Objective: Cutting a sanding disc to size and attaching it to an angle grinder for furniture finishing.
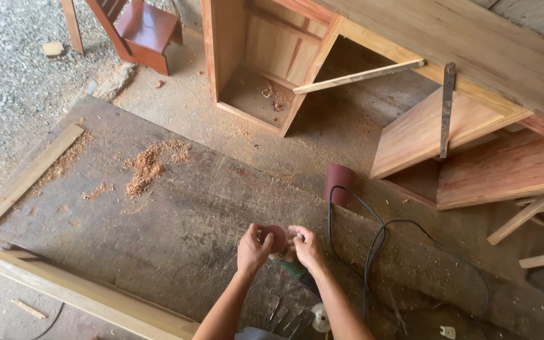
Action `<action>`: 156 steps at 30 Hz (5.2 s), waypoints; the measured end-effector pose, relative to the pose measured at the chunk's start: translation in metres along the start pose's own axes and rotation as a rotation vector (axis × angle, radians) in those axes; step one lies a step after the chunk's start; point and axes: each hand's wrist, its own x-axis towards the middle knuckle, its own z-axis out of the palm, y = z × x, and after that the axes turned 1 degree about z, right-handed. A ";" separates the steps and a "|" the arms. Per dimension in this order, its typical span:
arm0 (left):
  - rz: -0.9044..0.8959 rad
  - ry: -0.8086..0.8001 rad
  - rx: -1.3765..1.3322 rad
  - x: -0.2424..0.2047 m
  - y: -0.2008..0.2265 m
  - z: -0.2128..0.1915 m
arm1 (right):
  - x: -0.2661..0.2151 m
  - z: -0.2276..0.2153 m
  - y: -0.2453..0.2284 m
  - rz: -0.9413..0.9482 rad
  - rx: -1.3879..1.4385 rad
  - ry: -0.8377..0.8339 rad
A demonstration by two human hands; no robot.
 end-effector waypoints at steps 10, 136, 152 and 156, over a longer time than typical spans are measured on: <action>-0.103 -0.124 -0.061 0.006 -0.008 -0.003 | -0.032 -0.033 -0.022 -0.057 -0.066 -0.041; -0.354 0.056 -0.939 -0.040 -0.074 0.104 | 0.056 -0.008 -0.077 -0.326 -0.889 -0.420; -0.413 0.004 -0.909 -0.035 -0.060 0.094 | 0.016 0.004 -0.115 -0.762 -1.227 -0.512; -0.434 0.032 -0.834 -0.035 -0.043 0.079 | 0.042 -0.001 -0.107 -0.336 -1.069 -0.547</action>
